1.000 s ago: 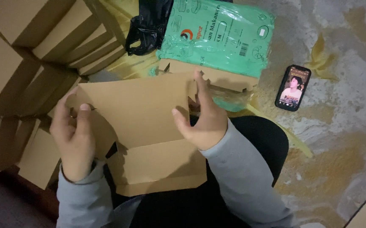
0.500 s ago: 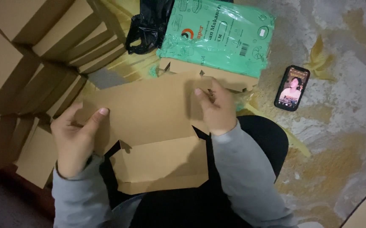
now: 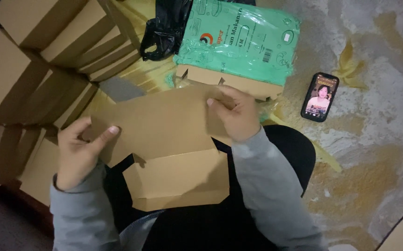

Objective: Folding and assembling a cardboard box from a flat cutout.

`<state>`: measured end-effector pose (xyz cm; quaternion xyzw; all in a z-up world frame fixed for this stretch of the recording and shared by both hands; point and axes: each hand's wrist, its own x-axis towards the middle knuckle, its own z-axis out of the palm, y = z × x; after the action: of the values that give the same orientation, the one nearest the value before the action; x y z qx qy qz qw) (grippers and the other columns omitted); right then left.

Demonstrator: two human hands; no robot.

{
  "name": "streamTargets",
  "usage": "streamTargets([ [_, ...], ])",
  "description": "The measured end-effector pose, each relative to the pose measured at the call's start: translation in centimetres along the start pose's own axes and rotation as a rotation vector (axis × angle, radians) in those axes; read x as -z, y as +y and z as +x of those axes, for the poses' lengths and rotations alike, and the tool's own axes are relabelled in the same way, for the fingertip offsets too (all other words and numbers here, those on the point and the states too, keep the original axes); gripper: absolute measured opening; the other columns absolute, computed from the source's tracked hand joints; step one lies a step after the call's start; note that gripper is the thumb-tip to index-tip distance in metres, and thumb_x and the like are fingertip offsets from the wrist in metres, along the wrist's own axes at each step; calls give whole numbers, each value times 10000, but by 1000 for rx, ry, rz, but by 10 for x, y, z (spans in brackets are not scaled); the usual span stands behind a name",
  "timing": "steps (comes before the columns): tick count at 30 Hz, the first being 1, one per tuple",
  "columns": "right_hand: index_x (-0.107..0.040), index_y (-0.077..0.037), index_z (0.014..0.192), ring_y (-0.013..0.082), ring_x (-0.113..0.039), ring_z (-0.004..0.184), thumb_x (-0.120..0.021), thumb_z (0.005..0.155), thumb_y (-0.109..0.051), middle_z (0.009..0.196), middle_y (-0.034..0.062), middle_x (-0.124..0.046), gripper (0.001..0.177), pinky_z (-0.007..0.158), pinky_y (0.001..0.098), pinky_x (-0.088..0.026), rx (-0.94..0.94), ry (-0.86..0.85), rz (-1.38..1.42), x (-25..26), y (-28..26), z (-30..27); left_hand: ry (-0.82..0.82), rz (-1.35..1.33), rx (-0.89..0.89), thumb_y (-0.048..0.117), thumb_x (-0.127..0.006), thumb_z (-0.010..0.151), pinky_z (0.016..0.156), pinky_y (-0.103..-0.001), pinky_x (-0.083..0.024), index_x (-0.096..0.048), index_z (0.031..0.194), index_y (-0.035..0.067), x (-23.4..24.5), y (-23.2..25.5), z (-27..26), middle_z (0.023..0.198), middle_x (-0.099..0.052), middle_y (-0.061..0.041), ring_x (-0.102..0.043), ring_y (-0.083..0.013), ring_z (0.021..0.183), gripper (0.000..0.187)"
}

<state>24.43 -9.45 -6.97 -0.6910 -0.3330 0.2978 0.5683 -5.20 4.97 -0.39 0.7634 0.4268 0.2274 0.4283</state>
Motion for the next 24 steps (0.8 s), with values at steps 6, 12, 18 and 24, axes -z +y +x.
streamTargets([
  [6, -744, -84, 1172, 114, -666, 987, -744, 888, -127, 1067, -15, -749, 287, 841, 288, -558, 49, -53, 25, 3, -18, 0, 144, -196, 122, 107, -786, 898, 846, -328, -588, -699, 1127, 86, -7, -26, 0, 1135, -727, -63, -688, -172, 977, 246],
  [12, -792, -143, 1131, 250, -769, 856, -827, 833, -184, 931, 112, -790, 303, 701, 407, -623, 38, 10, 55, -14, 51, 6, 245, -24, -182, -46, -866, 865, 928, -479, -486, -551, 1270, -27, 1, -81, 6, 1064, -628, -186, -603, -292, 1011, 514],
  [18, -777, -89, 1153, 360, -767, 810, -788, 810, -81, 914, 219, -773, 344, 672, 483, -617, 13, 50, 15, -24, 57, -2, 232, -40, -123, -54, -781, 911, 938, -503, -500, -530, 1243, -67, -22, -73, 7, 1027, -625, -197, -595, -294, 1004, 417],
  [24, -787, -84, 1128, 316, -766, 939, -780, 871, -30, 1060, 210, -772, 263, 798, 421, -626, 139, 21, 161, -14, 32, 7, 244, -347, 202, 52, -857, 882, 649, -256, -545, -640, 996, 61, -22, -45, -5, 878, -671, -49, -608, -101, 727, 245],
])
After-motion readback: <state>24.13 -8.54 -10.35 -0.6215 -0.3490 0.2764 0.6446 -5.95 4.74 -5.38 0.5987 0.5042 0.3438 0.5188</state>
